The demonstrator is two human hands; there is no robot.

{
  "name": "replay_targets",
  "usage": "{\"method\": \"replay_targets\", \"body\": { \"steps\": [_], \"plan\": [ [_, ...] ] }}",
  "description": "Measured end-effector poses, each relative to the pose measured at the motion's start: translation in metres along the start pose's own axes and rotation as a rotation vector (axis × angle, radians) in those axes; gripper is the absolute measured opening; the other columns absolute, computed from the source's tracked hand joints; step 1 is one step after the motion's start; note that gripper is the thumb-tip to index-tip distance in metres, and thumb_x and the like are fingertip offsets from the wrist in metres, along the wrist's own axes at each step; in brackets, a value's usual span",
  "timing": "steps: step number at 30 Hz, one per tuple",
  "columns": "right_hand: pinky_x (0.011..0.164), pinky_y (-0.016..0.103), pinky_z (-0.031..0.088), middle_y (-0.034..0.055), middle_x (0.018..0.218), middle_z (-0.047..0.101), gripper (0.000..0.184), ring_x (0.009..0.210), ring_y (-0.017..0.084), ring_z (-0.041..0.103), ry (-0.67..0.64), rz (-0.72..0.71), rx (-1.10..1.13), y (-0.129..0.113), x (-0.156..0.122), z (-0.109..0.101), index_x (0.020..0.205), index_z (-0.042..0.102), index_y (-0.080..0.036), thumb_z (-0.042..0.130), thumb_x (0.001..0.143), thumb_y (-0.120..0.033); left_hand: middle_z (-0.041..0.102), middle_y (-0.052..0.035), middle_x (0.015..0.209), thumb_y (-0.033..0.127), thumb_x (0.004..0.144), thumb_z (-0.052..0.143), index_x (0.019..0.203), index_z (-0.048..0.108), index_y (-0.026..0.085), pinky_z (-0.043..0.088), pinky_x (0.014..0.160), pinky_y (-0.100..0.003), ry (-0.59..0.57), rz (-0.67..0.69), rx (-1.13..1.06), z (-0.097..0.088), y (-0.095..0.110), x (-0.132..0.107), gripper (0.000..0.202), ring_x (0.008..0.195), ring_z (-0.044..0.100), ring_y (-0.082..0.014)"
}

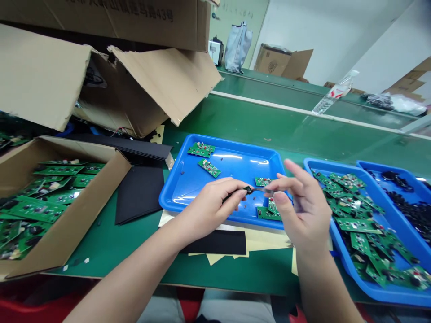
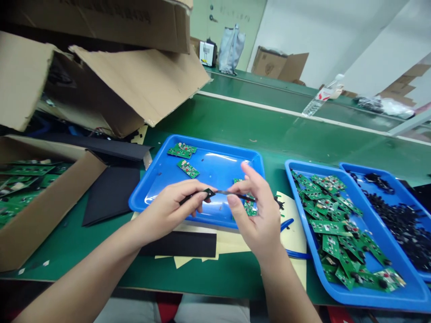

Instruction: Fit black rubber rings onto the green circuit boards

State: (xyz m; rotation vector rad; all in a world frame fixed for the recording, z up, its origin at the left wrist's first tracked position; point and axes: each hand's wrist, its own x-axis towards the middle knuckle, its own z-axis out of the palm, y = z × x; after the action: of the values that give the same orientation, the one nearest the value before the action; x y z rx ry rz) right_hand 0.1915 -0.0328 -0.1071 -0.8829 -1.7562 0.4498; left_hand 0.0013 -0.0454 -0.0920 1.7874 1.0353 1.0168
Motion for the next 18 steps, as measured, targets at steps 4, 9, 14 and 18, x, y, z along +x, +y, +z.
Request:
{"method": "replay_targets", "body": {
  "steps": [4,9,14,18],
  "plan": [
    [0.056,0.026,0.053,-0.0019,0.067,0.063,0.02,0.058,0.013,0.061,-0.065,0.214,-0.025,-0.0036,0.0024,-0.007,0.105,0.07,-0.022,0.061,0.089,-0.027,0.062,-0.0047,0.089,0.024,0.098,0.041,0.112,0.065,0.017,0.05,0.069,-0.027,0.047,0.071,0.085,-0.0024,-0.0049,-0.0018,0.029,0.077,0.06,-0.0144],
    [0.06,0.028,0.053,0.0017,0.074,0.07,0.01,0.065,0.015,0.064,-0.155,0.232,0.012,-0.0039,0.0051,-0.0065,0.082,0.071,-0.02,0.063,0.085,-0.024,0.062,-0.0064,0.099,0.025,0.099,0.041,0.126,0.059,0.02,0.052,0.082,-0.033,-0.012,0.131,0.17,-0.0023,-0.0053,-0.0056,0.032,0.091,0.06,-0.0172],
    [0.083,0.04,0.055,0.0015,0.075,0.069,0.008,0.071,0.016,0.065,-0.103,0.005,-0.078,-0.0018,0.0041,-0.0055,0.081,0.068,-0.021,0.063,0.085,-0.018,0.059,-0.0089,0.108,0.024,0.097,0.049,0.13,0.054,0.019,0.052,0.086,-0.034,-0.011,0.161,0.208,-0.0013,-0.0084,-0.0051,0.034,0.096,0.06,-0.0181],
    [0.095,0.05,0.05,0.0029,0.078,0.068,0.01,0.071,0.016,0.065,-0.08,-0.238,-0.268,-0.0004,0.0036,-0.0036,0.088,0.069,-0.02,0.063,0.086,-0.012,0.058,-0.0087,0.107,0.023,0.096,0.051,0.128,0.055,0.019,0.053,0.085,-0.035,0.049,0.187,0.25,-0.0016,-0.0112,-0.0042,0.032,0.095,0.06,-0.0184]
  ]
}}
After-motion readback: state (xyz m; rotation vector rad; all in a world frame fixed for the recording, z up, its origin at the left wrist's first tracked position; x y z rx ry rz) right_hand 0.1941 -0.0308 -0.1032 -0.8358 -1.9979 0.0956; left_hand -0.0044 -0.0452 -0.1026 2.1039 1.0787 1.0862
